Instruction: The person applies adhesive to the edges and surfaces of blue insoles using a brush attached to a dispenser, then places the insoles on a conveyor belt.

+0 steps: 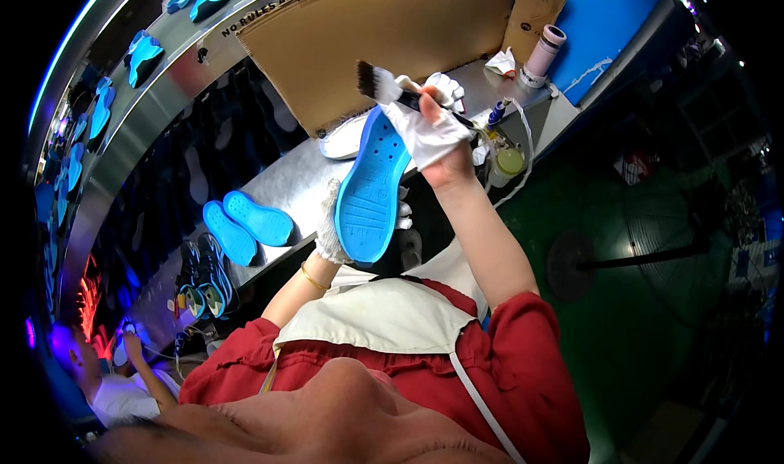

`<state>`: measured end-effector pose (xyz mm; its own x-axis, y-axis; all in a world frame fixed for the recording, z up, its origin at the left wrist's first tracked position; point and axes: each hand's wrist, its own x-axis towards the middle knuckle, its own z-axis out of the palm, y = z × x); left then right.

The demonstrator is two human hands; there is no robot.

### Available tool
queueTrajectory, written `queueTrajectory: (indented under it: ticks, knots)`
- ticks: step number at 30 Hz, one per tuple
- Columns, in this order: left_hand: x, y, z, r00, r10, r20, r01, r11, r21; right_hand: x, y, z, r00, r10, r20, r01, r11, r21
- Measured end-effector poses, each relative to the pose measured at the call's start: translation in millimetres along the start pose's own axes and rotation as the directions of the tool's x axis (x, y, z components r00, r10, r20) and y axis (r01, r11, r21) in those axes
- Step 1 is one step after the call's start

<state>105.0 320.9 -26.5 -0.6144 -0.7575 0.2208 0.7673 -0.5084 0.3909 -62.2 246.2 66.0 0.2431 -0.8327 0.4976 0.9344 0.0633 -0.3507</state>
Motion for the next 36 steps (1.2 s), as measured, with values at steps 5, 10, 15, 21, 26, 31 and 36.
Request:
queueTrajectory:
  ticks: [5,10,15,21,26,31,36]
  knots:
    - [7,9,-4,0.995,0.098,0.000,-0.098,0.995,-0.020,-47,5,17,0.997,0.075,-0.003,-0.075,0.987,-0.145]
    - [19,34,-12,0.916,0.347,-0.203,-0.277,0.910,0.308,-67,19,8,0.894,-0.025,0.448,0.447,-0.051,-0.893]
    - [20,41,-11,0.899,0.373,-0.230,-0.272,0.886,0.375,-78,29,11,0.855,0.166,0.491,0.511,-0.111,-0.852]
    - [17,57,4,0.917,0.318,-0.239,-0.230,0.914,0.335,-71,-1,31,0.873,0.288,0.395,0.386,0.090,-0.918]
    - [29,92,59,0.973,0.210,-0.092,-0.179,0.947,0.267,-72,-30,8,0.994,-0.107,-0.001,0.088,0.823,-0.561]
    - [87,175,135,0.940,0.233,0.250,-0.329,0.814,0.478,-71,-47,-11,0.969,-0.123,-0.216,0.030,0.920,-0.390]
    - [150,284,150,0.861,0.479,0.174,-0.433,0.508,0.745,-56,-25,-6,0.890,-0.143,-0.433,-0.047,0.916,-0.399]
